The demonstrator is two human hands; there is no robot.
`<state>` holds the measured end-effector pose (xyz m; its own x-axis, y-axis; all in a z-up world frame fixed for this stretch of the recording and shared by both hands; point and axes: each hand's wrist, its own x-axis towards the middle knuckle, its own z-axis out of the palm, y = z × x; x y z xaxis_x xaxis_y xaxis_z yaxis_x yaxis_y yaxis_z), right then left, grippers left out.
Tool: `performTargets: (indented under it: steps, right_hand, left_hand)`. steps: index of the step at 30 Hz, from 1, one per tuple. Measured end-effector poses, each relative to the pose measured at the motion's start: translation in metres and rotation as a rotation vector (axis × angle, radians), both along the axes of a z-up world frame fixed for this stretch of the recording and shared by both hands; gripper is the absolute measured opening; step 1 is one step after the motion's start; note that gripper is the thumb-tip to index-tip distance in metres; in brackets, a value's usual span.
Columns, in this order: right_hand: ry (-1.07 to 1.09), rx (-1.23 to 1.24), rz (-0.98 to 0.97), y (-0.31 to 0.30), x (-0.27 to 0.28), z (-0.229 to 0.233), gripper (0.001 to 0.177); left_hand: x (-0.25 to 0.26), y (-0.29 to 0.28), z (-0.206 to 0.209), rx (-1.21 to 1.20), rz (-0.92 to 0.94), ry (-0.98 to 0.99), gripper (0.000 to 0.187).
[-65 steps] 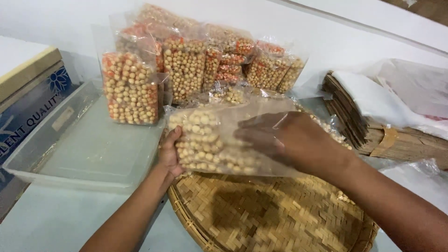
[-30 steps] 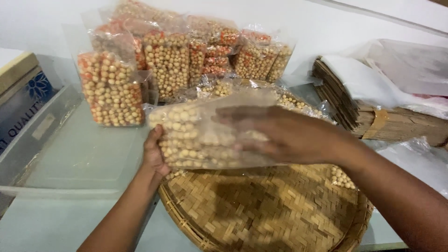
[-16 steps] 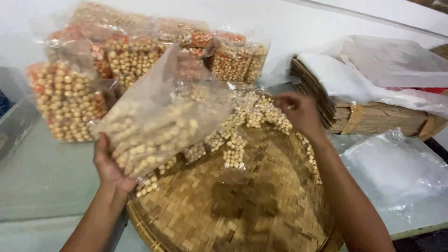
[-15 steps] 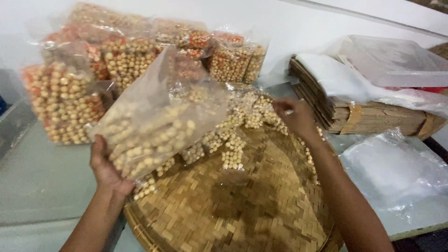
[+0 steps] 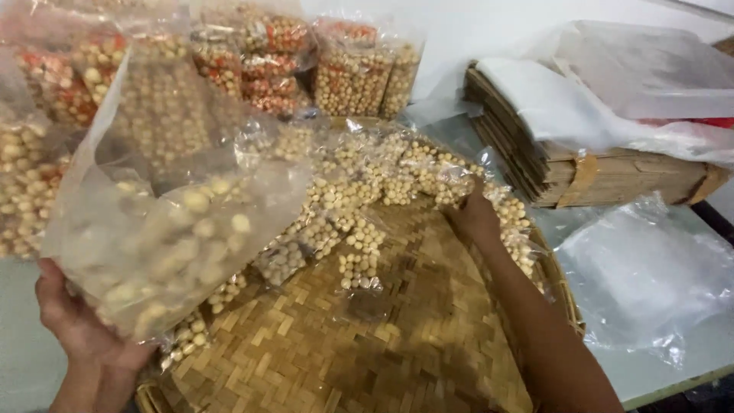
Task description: Manually scooping small round snacks from a woven tray into plastic bags for packaging.
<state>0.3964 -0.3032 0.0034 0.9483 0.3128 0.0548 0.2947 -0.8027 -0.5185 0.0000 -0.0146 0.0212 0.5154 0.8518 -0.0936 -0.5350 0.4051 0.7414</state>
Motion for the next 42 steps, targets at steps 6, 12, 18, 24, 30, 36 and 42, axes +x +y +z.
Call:
performTargets:
  steps: [6,12,18,24,30,36,42]
  right_hand:
    - [0.107,0.413,0.067,0.008,-0.006,0.002,0.075]
    - [0.142,0.310,0.680,0.038,-0.127,0.030,0.066]
    - [0.149,0.256,1.425,0.055,-0.201,-0.007,0.062]
    - [-0.524,0.356,1.536,0.058,-0.206,-0.050,0.074]
    - [-0.639,0.200,1.679,0.048,-0.198,-0.067,0.054]
    - [-0.487,0.197,1.570,0.046,-0.203,-0.057,0.058]
    - [-0.643,0.256,1.539,0.046,-0.204,-0.054,0.050]
  left_hand:
    - [0.000,0.005,0.000,-0.119,0.046,-0.109,0.086]
    - [-0.001,0.005,-0.001,-0.168,-0.063,-0.299,0.090]
    - [-0.003,0.004,0.005,-0.156,-0.162,-0.464,0.095]
    - [-0.003,0.000,0.010,-0.164,-0.115,-0.454,0.097]
    - [-0.002,0.001,0.011,-0.170,-0.099,-0.457,0.101]
    - [-0.002,0.002,0.008,-0.171,-0.100,-0.467,0.098]
    - [-0.001,0.005,0.002,-0.145,-0.102,-0.473,0.094]
